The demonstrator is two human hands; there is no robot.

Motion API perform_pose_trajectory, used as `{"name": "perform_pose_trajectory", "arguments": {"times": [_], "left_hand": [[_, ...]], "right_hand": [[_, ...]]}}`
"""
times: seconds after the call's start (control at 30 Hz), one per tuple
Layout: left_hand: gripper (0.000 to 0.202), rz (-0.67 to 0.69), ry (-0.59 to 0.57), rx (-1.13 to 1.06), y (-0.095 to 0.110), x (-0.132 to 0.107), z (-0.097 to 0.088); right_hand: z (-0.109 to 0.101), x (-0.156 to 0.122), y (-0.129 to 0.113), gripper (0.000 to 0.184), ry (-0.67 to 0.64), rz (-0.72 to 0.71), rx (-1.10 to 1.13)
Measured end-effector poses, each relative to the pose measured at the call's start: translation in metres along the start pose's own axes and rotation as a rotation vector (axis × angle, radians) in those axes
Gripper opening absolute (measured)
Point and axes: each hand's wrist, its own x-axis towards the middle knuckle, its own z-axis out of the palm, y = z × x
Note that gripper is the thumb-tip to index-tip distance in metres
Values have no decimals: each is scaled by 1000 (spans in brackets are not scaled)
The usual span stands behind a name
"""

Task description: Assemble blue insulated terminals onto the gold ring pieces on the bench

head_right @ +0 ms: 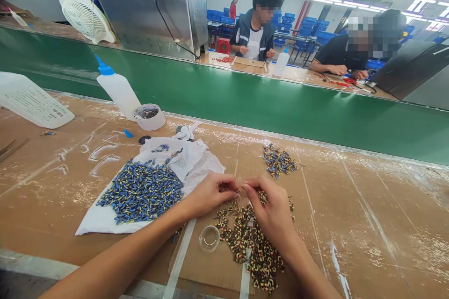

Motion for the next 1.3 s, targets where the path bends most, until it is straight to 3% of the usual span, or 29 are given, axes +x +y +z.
{"name": "perform_pose_trajectory", "arguments": {"times": [0.1,0.23,0.33,0.43,0.53,0.63,0.73,0.8,0.9,1.03,1.17,1.3], "left_hand": [[3,-27,3,-8,2,0,-1],[5,-35,-5,-23,3,0,-1],[8,-36,2,-66,3,0,-1],[7,-44,15,-90,1,1,-2],[6,-55,24,-95,0,1,-3],[6,-50,17,-108,1,1,-4],[7,-59,33,-92,3,1,-6],[7,-66,59,-76,5,1,-7],[7,-64,73,-63,7,2,-9],[8,-61,74,-68,9,0,-11],[7,-59,93,-119,13,-1,-12],[8,-46,83,-147,19,-3,-12]], "right_hand": [[-8,0,-2,6,21,85,148],[-8,-2,-15,6,-272,-23,300],[6,-6,-25,7,-477,-133,255],[20,-12,-29,9,-542,-177,146],[20,-12,-29,11,-568,-193,95],[3,-2,-16,18,-477,-152,79],[-19,13,9,15,-185,14,-140],[-26,20,26,16,-90,94,-304],[-21,22,39,14,-162,48,-385],[-7,17,37,14,-253,-29,-404],[-9,18,33,14,-184,9,-368],[-17,21,28,16,-102,50,-166]]}}
